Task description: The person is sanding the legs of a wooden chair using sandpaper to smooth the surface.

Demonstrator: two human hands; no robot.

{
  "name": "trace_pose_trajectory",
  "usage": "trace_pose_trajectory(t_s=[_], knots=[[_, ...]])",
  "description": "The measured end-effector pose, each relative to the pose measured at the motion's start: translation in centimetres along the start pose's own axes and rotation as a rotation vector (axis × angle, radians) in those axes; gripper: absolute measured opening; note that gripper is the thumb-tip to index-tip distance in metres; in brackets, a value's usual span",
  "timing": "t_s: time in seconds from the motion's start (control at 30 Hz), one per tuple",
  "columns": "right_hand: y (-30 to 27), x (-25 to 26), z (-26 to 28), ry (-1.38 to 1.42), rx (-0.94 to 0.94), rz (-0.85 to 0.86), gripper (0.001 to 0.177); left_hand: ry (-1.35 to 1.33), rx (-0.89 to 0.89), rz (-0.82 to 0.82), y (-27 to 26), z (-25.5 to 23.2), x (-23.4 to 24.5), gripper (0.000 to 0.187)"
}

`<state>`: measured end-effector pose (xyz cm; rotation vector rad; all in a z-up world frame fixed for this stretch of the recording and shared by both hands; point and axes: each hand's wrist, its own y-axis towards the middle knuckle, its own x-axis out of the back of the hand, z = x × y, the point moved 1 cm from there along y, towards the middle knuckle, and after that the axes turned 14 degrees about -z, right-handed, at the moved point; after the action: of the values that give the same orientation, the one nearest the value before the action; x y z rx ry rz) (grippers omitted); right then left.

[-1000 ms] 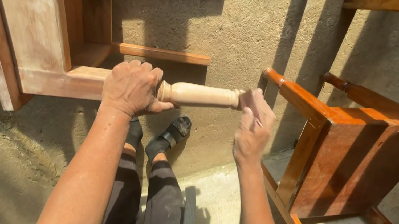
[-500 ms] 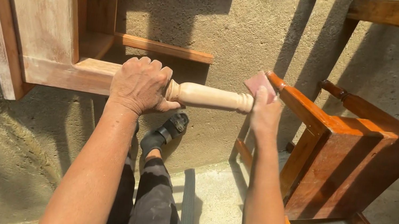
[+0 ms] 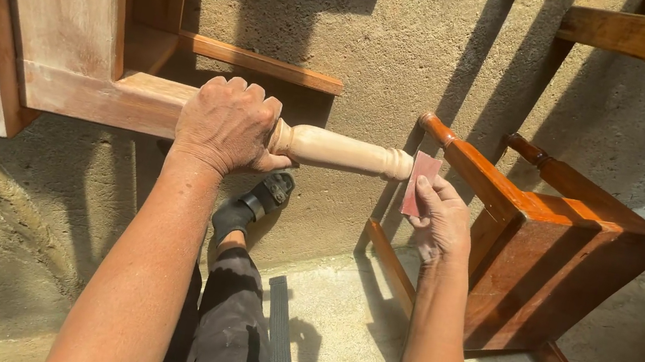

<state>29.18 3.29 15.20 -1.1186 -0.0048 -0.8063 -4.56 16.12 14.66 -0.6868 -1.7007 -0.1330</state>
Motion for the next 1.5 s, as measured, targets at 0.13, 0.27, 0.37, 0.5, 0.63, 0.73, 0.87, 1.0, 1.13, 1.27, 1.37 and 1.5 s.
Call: trace_pose_trajectory(t_s=[0.13, 0.27, 0.37, 0.5, 0.63, 0.73, 0.87, 1.0, 1.13, 1.27, 1.37, 1.5], knots=[[-3.6, -2.2, 3.5, -0.185, 0.216, -0.057, 0.028, 0.008, -0.001, 0.014, -0.1, 0.1, 0.4, 0.078], [-4.7, -4.3, 4.8, -0.480, 0.633, -0.114, 0.030, -0.003, -0.003, 0.010, -0.2, 0.2, 0.2, 0.078], [-3.9, -7.4, 5.5, -0.772, 0.832, -0.177, 0.024, -0.018, 0.005, 0.000, -0.2, 0.3, 0.2, 0.076], [-2.1, -10.4, 6.3, -1.298, 0.844, -0.269, 0.034, -0.038, 0.002, -0.011, -0.3, 0.4, 0.2, 0.074], [-2.0, -8.8, 6.1, -1.381, 0.808, -0.237, 0.032, -0.036, 0.003, -0.016, -0.1, 0.6, 0.0, 0.074], [-1.2, -9.1, 5.4, -1.269, 1.016, -0.242, 0.039, -0.046, 0.013, -0.008, -0.6, 0.4, -0.2, 0.072], [0.4, -10.5, 6.4, -1.575, 0.777, -0.274, 0.035, -0.038, -0.001, -0.026, 0.2, 0.7, -0.4, 0.072], [0.2, -7.4, 4.4, -1.329, 1.001, -0.236, 0.033, -0.072, 0.013, -0.029, -0.9, 0.6, -0.8, 0.071], [1.2, -10.6, 6.7, -1.400, 0.691, -0.216, 0.030, -0.011, -0.019, -0.033, 0.2, 0.6, 0.5, 0.071], [0.2, -8.3, 4.8, -1.267, 0.779, -0.224, 0.036, -0.042, 0.000, 0.019, 0.0, 0.7, -0.1, 0.072], [1.2, -8.0, 4.3, -1.195, 0.767, -0.247, 0.032, -0.065, 0.011, 0.002, -0.8, 0.3, -0.1, 0.071], [0.3, -7.1, 3.7, -1.191, 0.885, -0.288, 0.036, -0.050, 0.005, -0.023, -0.2, 0.4, -0.2, 0.072]])
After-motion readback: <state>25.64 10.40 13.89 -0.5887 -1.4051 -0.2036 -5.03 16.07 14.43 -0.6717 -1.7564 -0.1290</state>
